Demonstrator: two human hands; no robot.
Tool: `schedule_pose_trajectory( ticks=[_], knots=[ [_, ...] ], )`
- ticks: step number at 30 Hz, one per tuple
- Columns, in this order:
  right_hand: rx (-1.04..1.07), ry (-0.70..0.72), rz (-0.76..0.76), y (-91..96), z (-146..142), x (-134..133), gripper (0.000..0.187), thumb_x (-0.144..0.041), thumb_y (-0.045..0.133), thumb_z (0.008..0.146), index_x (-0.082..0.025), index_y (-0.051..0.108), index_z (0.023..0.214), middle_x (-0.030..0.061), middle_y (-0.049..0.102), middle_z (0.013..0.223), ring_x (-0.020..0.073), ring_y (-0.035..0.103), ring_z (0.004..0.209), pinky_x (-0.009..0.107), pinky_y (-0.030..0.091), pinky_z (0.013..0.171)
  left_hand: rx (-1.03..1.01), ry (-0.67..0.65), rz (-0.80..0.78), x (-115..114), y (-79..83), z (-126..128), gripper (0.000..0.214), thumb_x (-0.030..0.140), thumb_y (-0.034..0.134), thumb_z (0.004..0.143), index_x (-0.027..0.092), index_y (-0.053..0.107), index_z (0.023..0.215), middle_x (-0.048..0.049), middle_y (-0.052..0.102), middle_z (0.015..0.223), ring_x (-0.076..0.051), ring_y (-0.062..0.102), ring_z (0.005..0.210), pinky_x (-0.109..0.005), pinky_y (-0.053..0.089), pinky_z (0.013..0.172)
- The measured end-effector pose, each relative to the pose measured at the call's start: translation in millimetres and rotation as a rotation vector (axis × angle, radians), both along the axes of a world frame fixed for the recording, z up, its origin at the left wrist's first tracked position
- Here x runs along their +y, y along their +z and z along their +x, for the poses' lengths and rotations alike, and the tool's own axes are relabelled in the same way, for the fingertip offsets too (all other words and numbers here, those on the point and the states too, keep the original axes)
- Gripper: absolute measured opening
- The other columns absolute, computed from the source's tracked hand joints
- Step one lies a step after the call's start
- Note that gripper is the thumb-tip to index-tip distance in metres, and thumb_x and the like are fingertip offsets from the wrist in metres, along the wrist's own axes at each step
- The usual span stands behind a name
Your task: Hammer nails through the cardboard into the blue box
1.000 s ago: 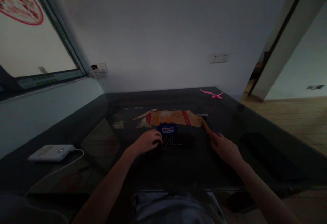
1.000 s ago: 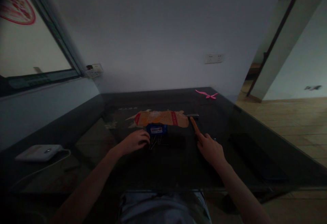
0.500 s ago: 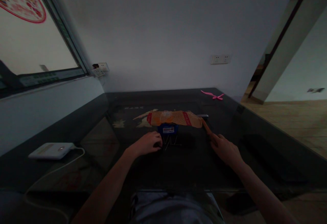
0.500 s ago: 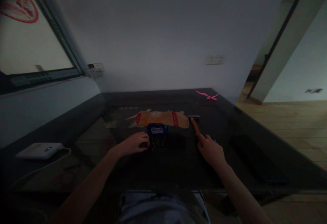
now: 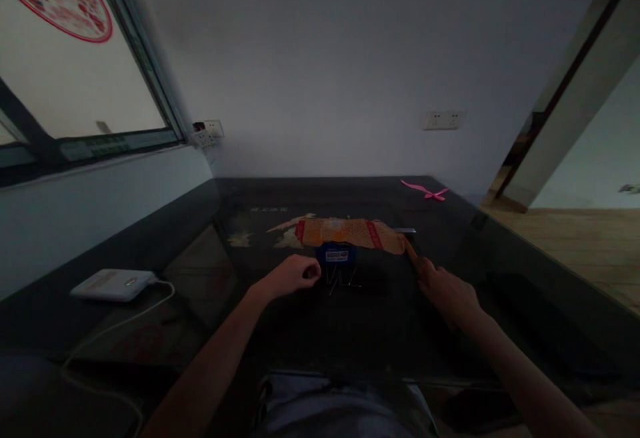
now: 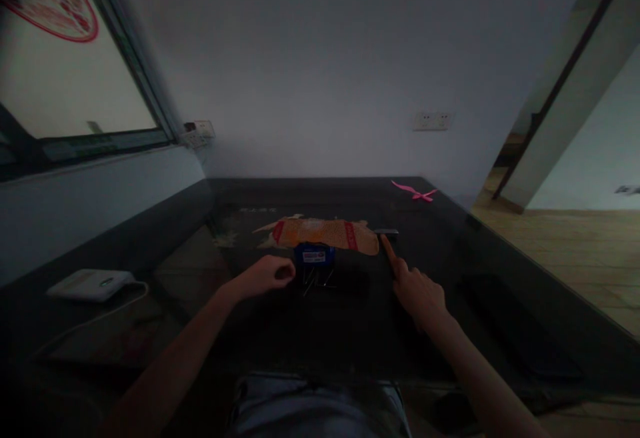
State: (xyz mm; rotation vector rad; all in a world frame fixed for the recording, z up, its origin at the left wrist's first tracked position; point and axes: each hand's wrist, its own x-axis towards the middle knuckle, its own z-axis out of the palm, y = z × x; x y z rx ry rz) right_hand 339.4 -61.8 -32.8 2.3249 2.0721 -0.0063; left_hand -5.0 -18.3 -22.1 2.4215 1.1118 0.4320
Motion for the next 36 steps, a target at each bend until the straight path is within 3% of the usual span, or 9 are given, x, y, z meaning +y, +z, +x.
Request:
schedule_pose_trajectory(
  ticks=[6,11,14,19,25,36],
  knots=[
    [-0.022,0.001,-0.048,1.2,5,7,0.022,-0.028,0.04,0.088,-0.013,0.053,0.097,0.0154,0.066,0.092,0.0288,0.065,0.085,0.035,0.044,0.064,-0.363,0.075,-0.098,2,28.7,-5,0.025,0.027,0.058,0.077,0.017,0.066,0.099,-0.0033,0.069,0.082,-0.014,0.062,0.075,-0.025,0.048,0.07],
    [-0.059,-0.001,-0.053,6.3,8,7,0.019,-0.024,0.045,0.086,-0.013,0.055,0.097,0.0152,0.065,0.096,0.0298,0.065,0.088,0.034,0.044,0.064,-0.613,0.215,0.05,24,55.1,-4,0.022,0.029,0.062,0.074,0.016,0.067,0.091,-0.0042,0.069,0.081,-0.014,0.064,0.07,-0.026,0.052,0.066],
    [-0.05,-0.022,-0.046,5.8,7,7,0.02,-0.023,0.046,0.085,-0.013,0.054,0.099,0.0143,0.064,0.097,0.0295,0.064,0.088,0.034,0.045,0.062,-0.738,0.251,0.154,46,60.9,3,0.018,0.025,0.063,0.072,0.015,0.064,0.087,-0.0046,0.068,0.08,-0.014,0.064,0.071,-0.026,0.053,0.069],
    [-0.01,-0.04,0.018,-1.8,7,9,0.018,-0.025,0.045,0.084,-0.013,0.055,0.094,0.0142,0.062,0.097,0.027,0.064,0.088,0.033,0.045,0.062,-0.879,0.299,0.212,77,43.3,19,0.013,0.022,0.061,0.072,0.014,0.059,0.083,-0.0041,0.065,0.077,-0.014,0.064,0.071,-0.026,0.052,0.07],
    [-0.001,-0.037,0.059,-7.7,9,10,0.019,-0.028,0.043,0.086,-0.014,0.054,0.093,0.0134,0.062,0.097,0.026,0.063,0.087,0.033,0.045,0.062,-0.858,0.365,0.29,88,17.4,28,0.012,0.022,0.06,0.074,0.015,0.057,0.083,-0.0038,0.064,0.079,-0.014,0.064,0.073,-0.028,0.051,0.071],
    [0.006,-0.059,0.062,-14.6,10,16,0.022,-0.03,0.04,0.088,-0.014,0.053,0.097,0.0133,0.061,0.097,0.0261,0.063,0.089,0.034,0.046,0.062,-0.742,0.373,0.389,88,13.5,32,0.008,0.022,0.057,0.077,0.017,0.057,0.083,-0.0026,0.063,0.078,-0.014,0.063,0.073,-0.027,0.051,0.069]
  ],
)
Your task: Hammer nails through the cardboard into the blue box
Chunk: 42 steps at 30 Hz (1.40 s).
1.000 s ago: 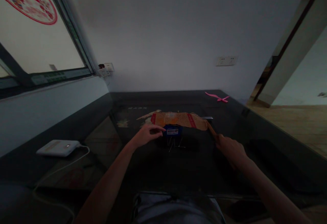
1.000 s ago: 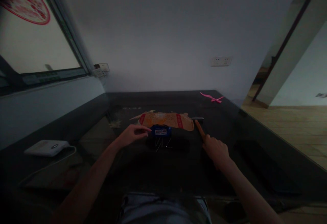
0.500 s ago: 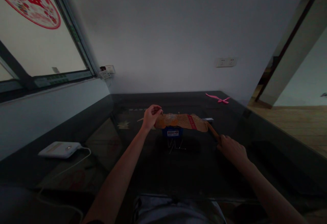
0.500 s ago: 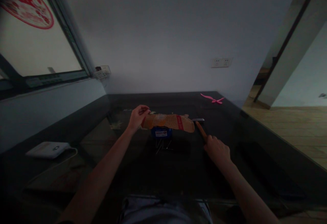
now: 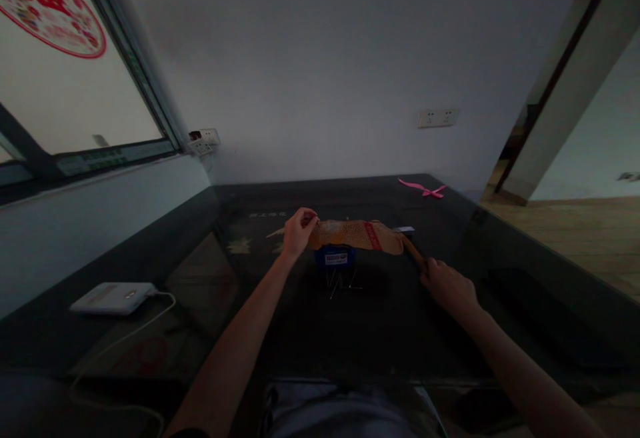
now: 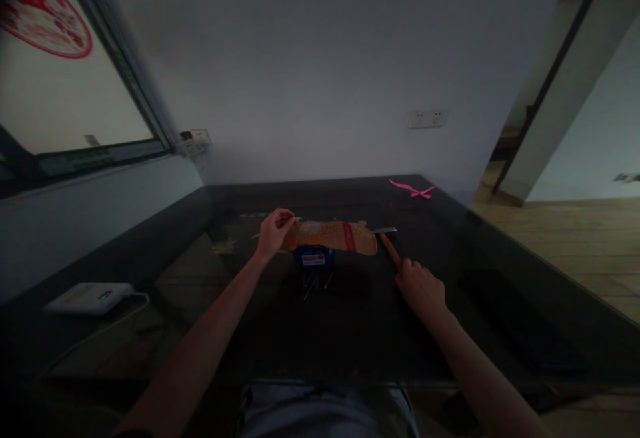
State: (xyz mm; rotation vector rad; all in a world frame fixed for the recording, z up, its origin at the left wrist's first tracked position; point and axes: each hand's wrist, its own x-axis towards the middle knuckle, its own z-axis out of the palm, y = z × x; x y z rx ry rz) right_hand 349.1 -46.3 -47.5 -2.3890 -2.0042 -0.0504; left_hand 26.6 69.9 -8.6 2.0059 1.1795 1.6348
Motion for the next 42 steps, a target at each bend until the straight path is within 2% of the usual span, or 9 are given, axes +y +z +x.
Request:
schedule_pose_trajectory(
  ticks=[15,17,20,23,25,27,32,36,42],
  knots=[
    [0.029,0.006,0.011,4.8,0,-4,0.027,-0.031,0.038,0.089,-0.014,0.054,0.102,0.014,0.06,0.1,0.0268,0.06,0.091,0.035,0.046,0.064,0.012,0.003,-0.002,4,-0.9,-3,0.01,0.025,0.057,0.078,0.017,0.057,0.084,-0.0025,0.064,0.078,-0.014,0.064,0.074,-0.027,0.051,0.07],
    [0.024,0.021,0.108,13.0,-1,-6,0.031,-0.033,0.037,0.09,-0.015,0.053,0.11,0.0138,0.059,0.102,0.0271,0.058,0.093,0.036,0.047,0.067,0.014,0.009,0.002,3,-1.2,-4,0.01,0.025,0.057,0.078,0.017,0.057,0.084,-0.0026,0.064,0.079,-0.014,0.063,0.074,-0.027,0.051,0.07],
    [0.026,0.103,0.38,34.7,-12,-8,0.037,-0.033,0.035,0.091,-0.016,0.049,0.12,0.0143,0.057,0.11,0.027,0.052,0.102,0.038,0.044,0.081,0.019,0.006,0.0,2,-1.1,-4,0.011,0.025,0.057,0.078,0.017,0.057,0.085,-0.0031,0.064,0.08,-0.015,0.064,0.075,-0.027,0.051,0.071],
    [0.07,0.322,0.521,56.1,-38,-3,0.036,-0.029,0.035,0.091,-0.015,0.052,0.12,0.0131,0.056,0.111,0.0253,0.049,0.105,0.037,0.037,0.093,0.013,-0.002,-0.002,1,-0.4,-5,0.011,0.025,0.056,0.079,0.017,0.057,0.085,-0.0035,0.064,0.08,-0.015,0.064,0.077,-0.027,0.051,0.072],
    [0.113,0.481,0.5,63.6,-60,7,0.037,-0.029,0.034,0.092,-0.016,0.052,0.121,0.0116,0.056,0.114,0.0242,0.049,0.106,0.037,0.036,0.094,0.005,-0.003,0.0,0,0.1,-5,0.011,0.025,0.057,0.078,0.016,0.057,0.086,-0.0037,0.064,0.081,-0.015,0.064,0.077,-0.028,0.051,0.072],
    [0.146,0.581,0.473,64.9,-82,21,0.038,-0.03,0.037,0.091,-0.016,0.051,0.123,0.0106,0.055,0.119,0.0245,0.047,0.11,0.037,0.036,0.095,0.002,-0.007,-0.005,-1,0.5,-5,0.012,0.026,0.057,0.078,0.017,0.057,0.086,-0.0038,0.064,0.081,-0.015,0.064,0.076,-0.028,0.051,0.072],
    [0.185,0.642,0.429,55.0,-118,55,0.042,-0.039,0.037,0.091,-0.019,0.05,0.126,0.0114,0.051,0.129,0.0253,0.044,0.118,0.042,0.032,0.099,0.008,-0.015,-0.018,-3,1.7,-7,0.011,0.024,0.056,0.079,0.017,0.056,0.086,-0.0037,0.064,0.08,-0.015,0.064,0.075,-0.029,0.051,0.072],
    [0.172,0.682,0.37,47.0,-125,68,0.044,-0.042,0.036,0.091,-0.02,0.051,0.126,0.0108,0.047,0.134,0.0248,0.04,0.123,0.044,0.028,0.102,0.006,-0.009,-0.008,-3,2.9,-7,0.009,0.022,0.056,0.078,0.017,0.057,0.085,-0.0033,0.064,0.08,-0.015,0.064,0.075,-0.029,0.051,0.072],
    [0.189,0.728,0.34,41.5,-122,70,0.045,-0.04,0.032,0.093,-0.022,0.046,0.131,0.0081,0.045,0.137,0.0233,0.036,0.127,0.047,0.025,0.104,0.013,-0.013,-0.007,-4,2.7,-6,0.009,0.022,0.056,0.078,0.017,0.057,0.085,-0.0035,0.063,0.08,-0.015,0.063,0.074,-0.028,0.051,0.071]
  ],
)
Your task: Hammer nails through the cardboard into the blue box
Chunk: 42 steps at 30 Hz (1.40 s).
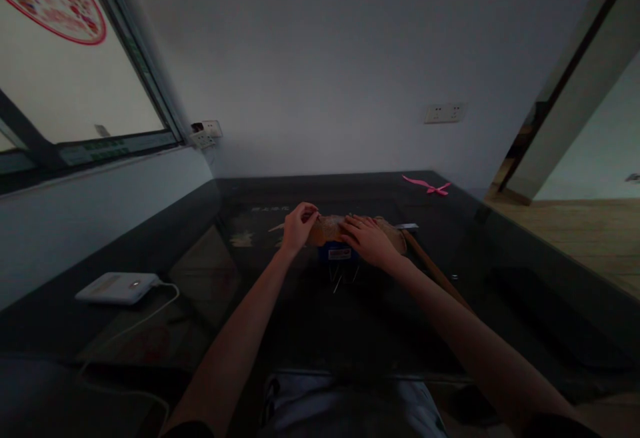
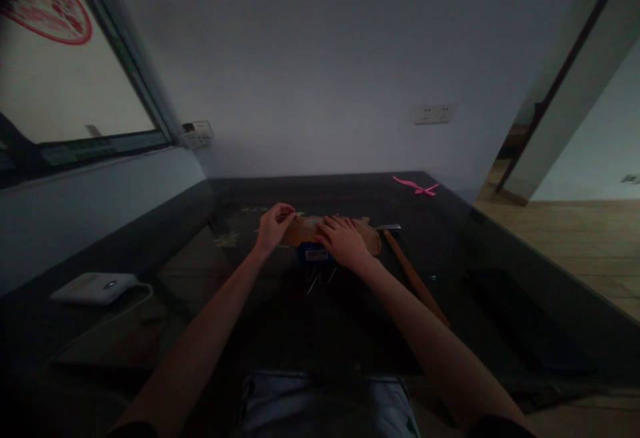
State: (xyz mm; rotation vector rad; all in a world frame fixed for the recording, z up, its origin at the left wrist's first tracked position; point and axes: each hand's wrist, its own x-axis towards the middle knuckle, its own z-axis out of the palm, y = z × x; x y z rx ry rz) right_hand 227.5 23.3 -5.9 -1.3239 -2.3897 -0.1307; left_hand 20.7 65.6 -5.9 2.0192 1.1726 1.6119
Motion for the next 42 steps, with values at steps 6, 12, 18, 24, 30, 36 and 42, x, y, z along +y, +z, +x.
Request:
schedule_pose_trajectory(
  ticks=[6,12,18,24,30,36,42],
  knots=[
    [-0.007,0.056,0.026,-1.6,4,2,0.042,-0.039,0.034,0.093,-0.023,0.049,0.128,0.0053,0.047,0.136,0.0213,0.037,0.127,0.043,0.025,0.105,0.015,0.015,-0.005,0,-2.3,0,0.009,0.022,0.056,0.079,0.017,0.057,0.085,-0.0036,0.064,0.08,-0.015,0.064,0.075,-0.028,0.051,0.071],
    [0.0,0.066,0.029,-1.4,4,3,0.043,-0.04,0.036,0.092,-0.021,0.05,0.128,0.0068,0.049,0.134,0.0213,0.038,0.126,0.042,0.027,0.105,0.031,0.025,0.001,-3,-0.1,1,0.008,0.02,0.055,0.079,0.017,0.058,0.085,-0.0025,0.064,0.078,-0.014,0.063,0.073,-0.027,0.051,0.069],
    [0.159,-0.026,0.067,17.3,31,-11,0.041,-0.038,0.039,0.09,-0.018,0.054,0.122,0.0092,0.053,0.127,0.0219,0.043,0.12,0.038,0.033,0.101,0.064,0.016,0.002,-4,-2.7,0,0.007,0.021,0.055,0.079,0.018,0.058,0.085,-0.0021,0.064,0.079,-0.015,0.063,0.073,-0.028,0.051,0.071],
    [0.184,-0.373,0.053,20.4,102,-53,0.033,-0.032,0.04,0.088,-0.018,0.058,0.111,0.0092,0.061,0.109,0.023,0.053,0.104,0.036,0.04,0.09,0.075,-0.001,0.004,-4,-6.1,0,0.008,0.02,0.054,0.08,0.018,0.057,0.087,-0.002,0.064,0.08,-0.014,0.064,0.074,-0.027,0.051,0.072],
    [-0.073,-0.591,-0.108,-26.7,140,-89,0.04,-0.044,0.041,0.087,-0.017,0.051,0.114,0.0118,0.059,0.111,0.0262,0.055,0.102,0.035,0.045,0.075,0.069,0.008,-0.003,-5,-6.3,0,0.008,0.019,0.055,0.079,0.017,0.058,0.086,-0.0027,0.065,0.079,-0.015,0.064,0.073,-0.028,0.051,0.071],
    [-0.154,-0.601,-0.361,-44.5,138,-84,0.035,-0.04,0.04,0.089,-0.015,0.047,0.112,0.0134,0.063,0.102,0.0264,0.063,0.089,0.034,0.045,0.067,0.109,0.027,-0.043,-4,-7.4,-1,0.009,0.021,0.055,0.08,0.017,0.062,0.084,-0.0038,0.068,0.08,-0.016,0.065,0.074,-0.029,0.051,0.072],
    [-0.173,-0.585,-0.443,-32.5,151,-66,0.026,-0.019,0.035,0.089,-0.009,0.051,0.107,0.0177,0.064,0.096,0.0288,0.064,0.086,0.035,0.044,0.069,0.17,0.065,-0.044,-2,-8.0,-1,0.012,0.023,0.055,0.081,0.016,0.064,0.084,-0.0041,0.069,0.082,-0.016,0.064,0.075,-0.026,0.05,0.071]
  ],
)
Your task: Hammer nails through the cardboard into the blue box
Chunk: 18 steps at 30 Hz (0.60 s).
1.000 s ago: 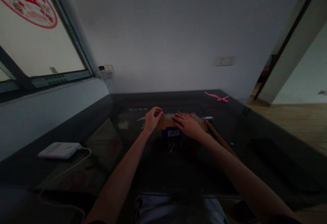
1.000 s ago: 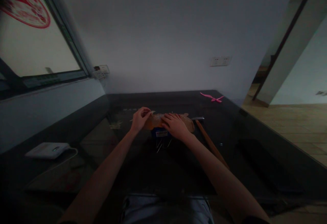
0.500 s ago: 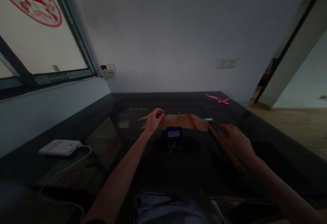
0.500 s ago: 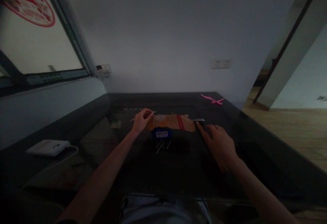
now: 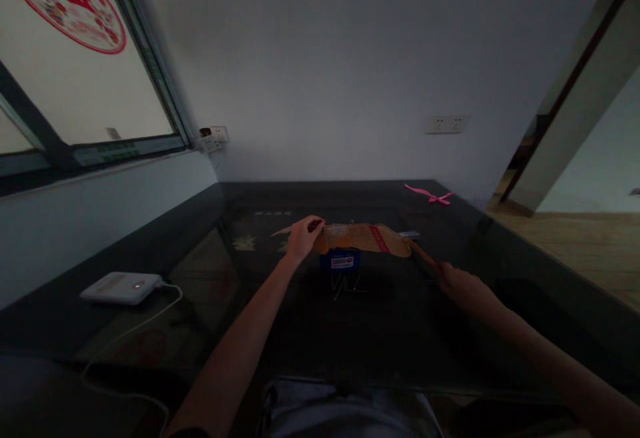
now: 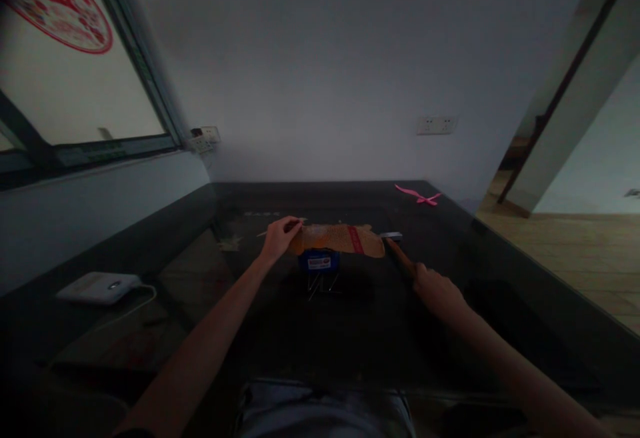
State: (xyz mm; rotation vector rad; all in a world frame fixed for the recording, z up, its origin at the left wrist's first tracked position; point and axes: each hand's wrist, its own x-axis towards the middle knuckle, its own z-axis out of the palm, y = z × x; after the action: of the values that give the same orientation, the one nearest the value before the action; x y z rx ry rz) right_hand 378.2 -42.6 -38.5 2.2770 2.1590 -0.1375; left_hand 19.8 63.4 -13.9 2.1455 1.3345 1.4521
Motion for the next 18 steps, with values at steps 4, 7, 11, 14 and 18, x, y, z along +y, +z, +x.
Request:
schedule_pose_trajectory(
  ticks=[4,7,11,14,18],
  knots=[
    [0.363,0.013,0.055,-2.9,23,8,0.029,-0.019,0.043,0.083,-0.011,0.054,0.109,0.014,0.066,0.096,0.0235,0.064,0.083,0.03,0.047,0.067,0.035,0.012,0.01,1,-1.2,0,0.014,0.025,0.054,0.082,0.016,0.065,0.084,-0.0037,0.069,0.082,-0.016,0.063,0.075,-0.026,0.049,0.071],
    [0.658,-0.062,0.057,-1.5,31,8,0.04,-0.034,0.051,0.079,-0.013,0.052,0.113,0.0063,0.064,0.075,0.0187,0.06,0.057,0.028,0.045,0.049,0.058,0.02,0.013,0,-1.5,0,0.015,0.025,0.053,0.083,0.016,0.065,0.083,-0.0037,0.069,0.082,-0.016,0.063,0.075,-0.026,0.049,0.071],
    [0.881,-0.103,0.151,18.5,24,1,0.056,-0.044,0.06,0.071,-0.013,0.047,0.115,-0.0043,0.048,0.052,0.0129,0.046,0.039,0.026,0.037,0.037,0.074,0.044,0.011,1,-1.5,0,0.015,0.024,0.054,0.082,0.015,0.065,0.083,-0.0048,0.068,0.082,-0.016,0.063,0.075,-0.026,0.048,0.072],
    [1.033,-0.015,0.246,43.8,10,-5,0.049,-0.049,0.055,0.075,-0.016,0.047,0.111,-0.0055,0.045,0.052,0.0111,0.043,0.04,0.024,0.037,0.037,0.077,0.049,0.001,1,-1.6,0,0.015,0.024,0.055,0.082,0.014,0.066,0.084,-0.0058,0.068,0.084,-0.016,0.063,0.076,-0.027,0.048,0.072],
    [1.144,0.071,0.237,73.1,-8,-6,0.049,-0.051,0.055,0.075,-0.02,0.045,0.112,-0.0038,0.05,0.062,0.011,0.048,0.046,0.023,0.04,0.041,0.088,0.045,0.004,0,-0.4,0,0.016,0.025,0.054,0.082,0.015,0.066,0.083,-0.0052,0.069,0.083,-0.016,0.063,0.076,-0.027,0.048,0.072]
  ],
)
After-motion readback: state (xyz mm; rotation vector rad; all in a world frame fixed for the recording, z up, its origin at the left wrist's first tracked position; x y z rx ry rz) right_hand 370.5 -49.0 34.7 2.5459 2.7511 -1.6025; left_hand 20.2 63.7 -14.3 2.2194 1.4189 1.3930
